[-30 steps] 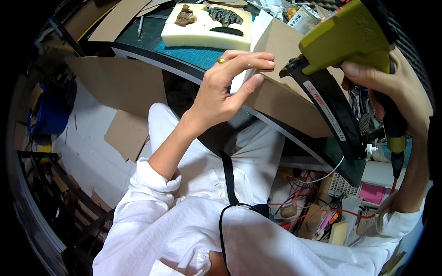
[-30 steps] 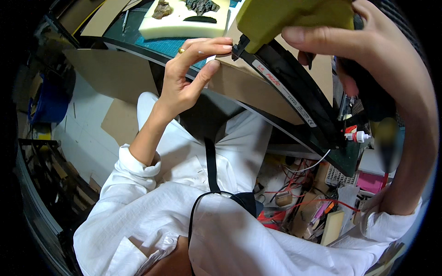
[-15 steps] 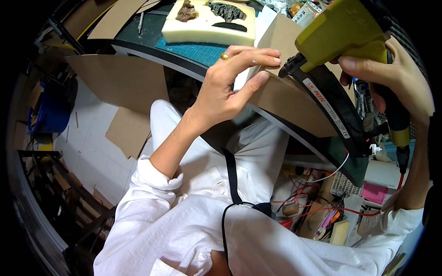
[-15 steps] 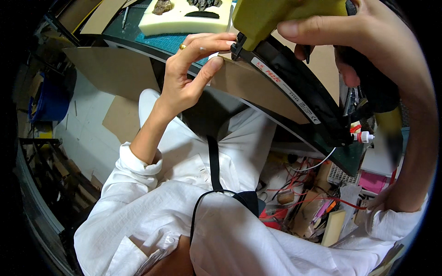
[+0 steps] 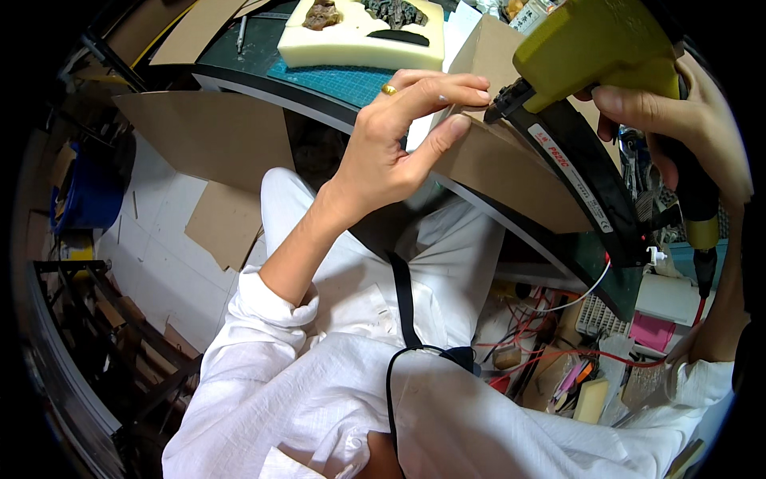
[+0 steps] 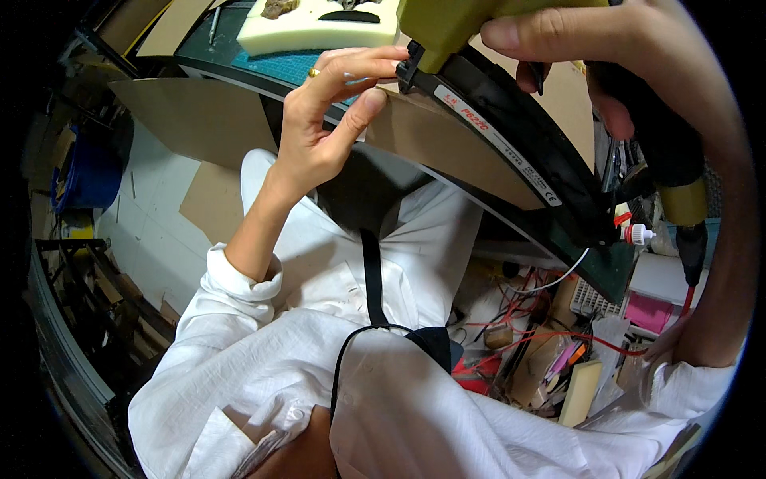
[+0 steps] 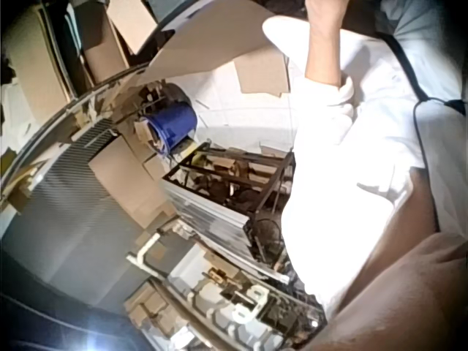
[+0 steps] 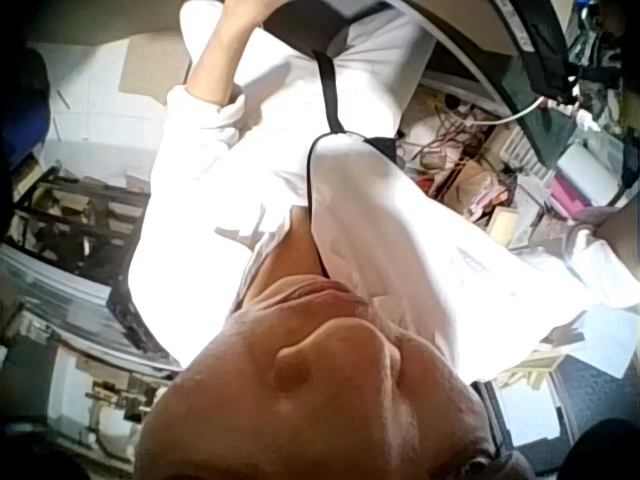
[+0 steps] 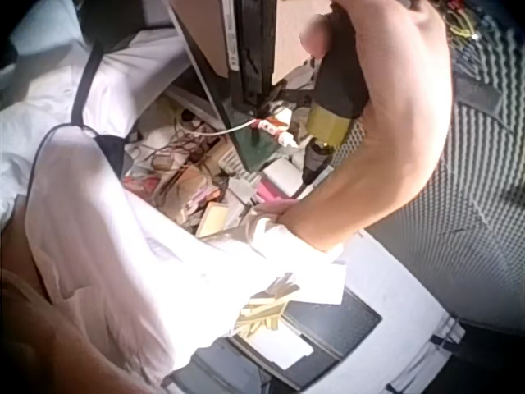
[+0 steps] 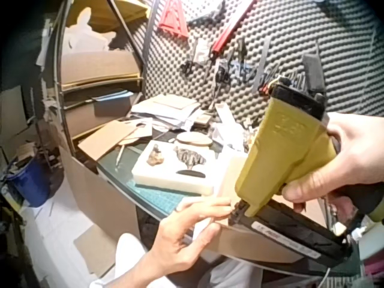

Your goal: The person assembles a small cardboard box by folding the flaps and securing them with a staple gun. They then apply white paint to the interior edges of the box using a brush.

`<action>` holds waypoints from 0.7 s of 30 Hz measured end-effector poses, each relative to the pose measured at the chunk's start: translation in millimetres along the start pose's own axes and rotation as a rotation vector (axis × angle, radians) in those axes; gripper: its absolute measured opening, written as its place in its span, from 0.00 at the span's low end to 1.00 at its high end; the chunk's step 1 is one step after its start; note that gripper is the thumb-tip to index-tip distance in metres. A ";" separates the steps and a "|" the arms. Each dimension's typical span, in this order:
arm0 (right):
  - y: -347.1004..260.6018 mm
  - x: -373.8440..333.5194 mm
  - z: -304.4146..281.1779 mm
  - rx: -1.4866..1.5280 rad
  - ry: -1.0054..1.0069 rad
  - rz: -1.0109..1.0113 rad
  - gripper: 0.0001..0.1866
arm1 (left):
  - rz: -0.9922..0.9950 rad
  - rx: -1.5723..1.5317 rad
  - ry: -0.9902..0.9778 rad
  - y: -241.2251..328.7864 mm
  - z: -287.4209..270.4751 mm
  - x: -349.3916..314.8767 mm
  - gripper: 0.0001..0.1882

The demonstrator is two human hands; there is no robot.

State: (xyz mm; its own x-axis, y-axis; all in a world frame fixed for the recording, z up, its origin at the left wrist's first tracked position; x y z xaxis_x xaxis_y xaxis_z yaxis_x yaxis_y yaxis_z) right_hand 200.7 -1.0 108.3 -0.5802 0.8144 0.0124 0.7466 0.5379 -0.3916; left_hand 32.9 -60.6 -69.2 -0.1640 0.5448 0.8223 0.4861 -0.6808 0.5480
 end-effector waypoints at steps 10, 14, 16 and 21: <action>4.9 15.4 6.9 0.009 -0.028 -0.019 0.34 | 0.046 0.078 -0.112 -2.0 -5.8 -2.3 0.11; 13.4 14.5 1.2 0.010 -0.025 0.014 0.34 | 0.020 0.053 -0.106 -2.3 -4.9 -2.8 0.11; 21.1 6.9 -10.5 0.006 -0.008 0.056 0.34 | 0.007 0.019 -0.109 -1.6 -2.3 -0.5 0.11; 56.1 -23.3 -47.1 0.032 0.017 0.193 0.35 | 0.015 0.066 -0.106 -5.9 -5.3 -1.1 0.12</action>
State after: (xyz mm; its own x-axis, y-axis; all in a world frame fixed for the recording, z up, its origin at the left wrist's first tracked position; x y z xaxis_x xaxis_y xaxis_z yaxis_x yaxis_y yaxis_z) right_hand 271.4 20.5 129.4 -0.4215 0.9055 -0.0502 0.8326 0.3644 -0.4171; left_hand 25.6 -59.8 -72.6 -0.0664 0.5858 0.8077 0.5436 -0.6575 0.5216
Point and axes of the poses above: each hand's wrist, its own x-axis towards the middle knuckle, its own z-axis out of the palm, y = z × x, the point moved 5 cm from there along x, towards the middle knuckle, and after that the axes turned 12 degrees about x, right-handed, at the moved point
